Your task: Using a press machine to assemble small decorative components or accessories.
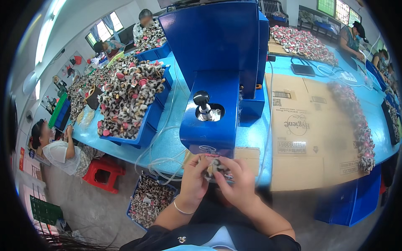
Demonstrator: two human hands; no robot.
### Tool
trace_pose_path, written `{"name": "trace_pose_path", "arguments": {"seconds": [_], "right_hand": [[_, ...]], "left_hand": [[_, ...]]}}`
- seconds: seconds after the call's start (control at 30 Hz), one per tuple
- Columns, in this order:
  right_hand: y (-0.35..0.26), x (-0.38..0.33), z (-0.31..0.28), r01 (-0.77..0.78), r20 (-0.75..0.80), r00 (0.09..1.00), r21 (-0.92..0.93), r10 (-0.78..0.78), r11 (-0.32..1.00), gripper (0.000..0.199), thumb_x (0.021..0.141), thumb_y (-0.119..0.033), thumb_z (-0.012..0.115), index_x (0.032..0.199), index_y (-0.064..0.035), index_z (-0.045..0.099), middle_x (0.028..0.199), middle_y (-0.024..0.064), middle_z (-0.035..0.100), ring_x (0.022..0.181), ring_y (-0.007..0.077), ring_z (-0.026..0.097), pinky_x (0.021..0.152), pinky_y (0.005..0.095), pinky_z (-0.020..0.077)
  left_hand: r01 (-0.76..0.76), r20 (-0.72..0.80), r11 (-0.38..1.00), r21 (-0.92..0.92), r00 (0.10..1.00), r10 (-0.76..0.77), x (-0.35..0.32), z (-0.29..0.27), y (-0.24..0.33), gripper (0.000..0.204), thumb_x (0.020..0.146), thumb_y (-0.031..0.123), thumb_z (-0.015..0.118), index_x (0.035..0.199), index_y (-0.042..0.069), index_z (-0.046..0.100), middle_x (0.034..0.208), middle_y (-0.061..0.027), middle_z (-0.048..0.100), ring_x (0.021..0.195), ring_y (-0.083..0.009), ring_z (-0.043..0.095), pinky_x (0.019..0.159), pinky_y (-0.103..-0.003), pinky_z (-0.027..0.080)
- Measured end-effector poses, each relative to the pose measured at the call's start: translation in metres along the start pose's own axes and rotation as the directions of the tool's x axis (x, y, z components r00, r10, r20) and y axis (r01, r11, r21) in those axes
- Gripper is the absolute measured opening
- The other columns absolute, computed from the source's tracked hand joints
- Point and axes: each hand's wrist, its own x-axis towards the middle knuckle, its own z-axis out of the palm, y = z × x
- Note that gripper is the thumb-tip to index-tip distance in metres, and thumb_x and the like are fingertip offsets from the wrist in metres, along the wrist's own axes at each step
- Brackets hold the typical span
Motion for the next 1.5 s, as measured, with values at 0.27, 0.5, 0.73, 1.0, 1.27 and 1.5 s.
{"name": "trace_pose_path", "arguments": {"seconds": [0.27,0.5,0.73,1.0,1.27,1.5], "right_hand": [[0.004,0.0,0.013,-0.041,-0.099,0.993,0.164,0.058,0.986,0.038,0.076,-0.005,0.078,0.111,-0.0013,0.064,0.087,0.0139,0.062,0.072,0.0253,0.061,0.063,0.0335,0.0487],[0.012,-0.003,0.014,-0.102,-0.068,0.99,0.232,0.121,0.967,0.035,0.076,-0.005,0.078,0.107,-0.0007,0.065,0.091,0.0153,0.062,0.074,0.026,0.063,0.064,0.0335,0.0493],[0.014,-0.005,0.013,-0.126,-0.064,0.987,0.244,0.145,0.962,0.035,0.074,-0.008,0.08,0.105,-0.0004,0.065,0.098,0.0183,0.063,0.082,0.0297,0.065,0.069,0.0353,0.0509],[0.015,-0.008,0.015,-0.158,-0.064,0.981,0.3,0.185,0.941,0.037,0.075,-0.007,0.079,0.107,-0.0002,0.064,0.103,0.0187,0.063,0.087,0.0313,0.066,0.075,0.036,0.0521],[0.015,-0.005,0.014,-0.115,-0.07,0.987,0.298,0.142,0.948,0.038,0.075,-0.005,0.079,0.11,-0.0005,0.063,0.104,0.018,0.064,0.089,0.0305,0.066,0.075,0.0357,0.0522],[0.014,-0.005,0.013,-0.11,-0.076,0.988,0.294,0.138,0.949,0.038,0.075,-0.005,0.078,0.11,-0.0007,0.063,0.103,0.0174,0.064,0.087,0.0293,0.065,0.074,0.0347,0.0519]], "left_hand": [[-0.008,0.005,1.0,-0.019,1.0,0.008,0.006,0.004,0.003,0.013,0.093,0.004,0.061,0.105,0.001,0.063,0.098,-0.0076,0.068,0.086,-0.0132,0.066,0.077,-0.027,0.054],[-0.003,-0.032,1.0,-0.024,0.999,0.002,0.006,0.011,0.007,0.012,0.092,0.002,0.061,0.104,0.0,0.064,0.098,-0.0078,0.068,0.085,-0.0135,0.067,0.075,-0.027,0.054],[-0.007,-0.032,0.999,-0.035,0.999,0.005,0.005,0.015,0.009,0.012,0.092,0.001,0.061,0.104,0.0,0.064,0.097,-0.0079,0.069,0.085,-0.0138,0.067,0.075,-0.026,0.055],[-0.048,-0.033,0.998,-0.034,0.998,0.046,0.003,0.02,0.01,0.012,0.092,0.001,0.061,0.104,0.0,0.064,0.098,-0.0081,0.069,0.085,-0.0141,0.067,0.076,-0.027,0.055],[-0.074,-0.039,0.997,0.007,0.996,0.075,0.003,0.02,0.009,0.016,0.092,-0.001,0.056,0.106,0.0,0.061,0.101,-0.0087,0.068,0.088,-0.0177,0.068,0.079,-0.031,0.056],[-0.074,-0.024,0.997,0.009,0.997,0.074,0.005,0.02,0.006,0.014,0.092,0.0,0.057,0.105,0.001,0.063,0.1,-0.0079,0.068,0.088,-0.017,0.068,0.079,-0.03,0.056]]}}
